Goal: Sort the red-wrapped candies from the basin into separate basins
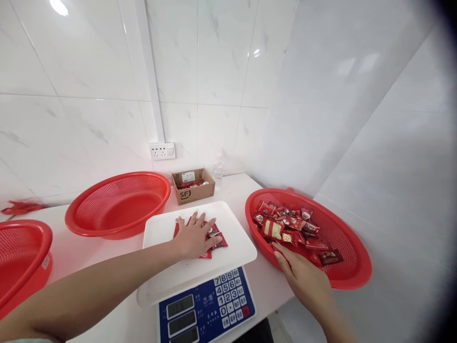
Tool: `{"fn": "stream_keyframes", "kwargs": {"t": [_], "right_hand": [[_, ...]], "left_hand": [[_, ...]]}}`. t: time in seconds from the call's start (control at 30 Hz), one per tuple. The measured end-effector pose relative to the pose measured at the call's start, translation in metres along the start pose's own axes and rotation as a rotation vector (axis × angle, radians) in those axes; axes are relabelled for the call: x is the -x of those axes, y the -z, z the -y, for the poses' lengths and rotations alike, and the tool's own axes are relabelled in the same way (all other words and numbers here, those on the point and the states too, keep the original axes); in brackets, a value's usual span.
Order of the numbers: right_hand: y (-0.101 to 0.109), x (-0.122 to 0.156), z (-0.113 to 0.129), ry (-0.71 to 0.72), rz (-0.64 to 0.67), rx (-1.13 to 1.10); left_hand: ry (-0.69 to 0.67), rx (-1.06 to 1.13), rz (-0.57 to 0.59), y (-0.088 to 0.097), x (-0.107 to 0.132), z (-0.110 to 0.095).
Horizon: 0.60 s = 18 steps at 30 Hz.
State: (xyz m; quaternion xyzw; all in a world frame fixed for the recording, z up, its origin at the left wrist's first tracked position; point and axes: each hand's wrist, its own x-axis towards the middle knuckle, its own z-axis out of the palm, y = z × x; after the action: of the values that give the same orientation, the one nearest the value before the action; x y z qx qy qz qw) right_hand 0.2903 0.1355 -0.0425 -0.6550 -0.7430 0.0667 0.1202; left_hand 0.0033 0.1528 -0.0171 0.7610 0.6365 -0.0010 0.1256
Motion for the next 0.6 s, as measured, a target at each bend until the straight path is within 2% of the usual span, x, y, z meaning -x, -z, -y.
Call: {"fn": "stream_keyframes", "kwargs": {"t": [0.47,0.6], "right_hand": [[-0.004,0.0,-0.002,-0.009,-0.008,0.019],[-0.006,0.0,-0.003,-0.002,-0.018,0.018]], "left_hand": [[-0.106,-0.022,0.034,0.007,0.009,0.005],[-0.045,-0.073,-0.005,0.012,0.015,0.007]]}}
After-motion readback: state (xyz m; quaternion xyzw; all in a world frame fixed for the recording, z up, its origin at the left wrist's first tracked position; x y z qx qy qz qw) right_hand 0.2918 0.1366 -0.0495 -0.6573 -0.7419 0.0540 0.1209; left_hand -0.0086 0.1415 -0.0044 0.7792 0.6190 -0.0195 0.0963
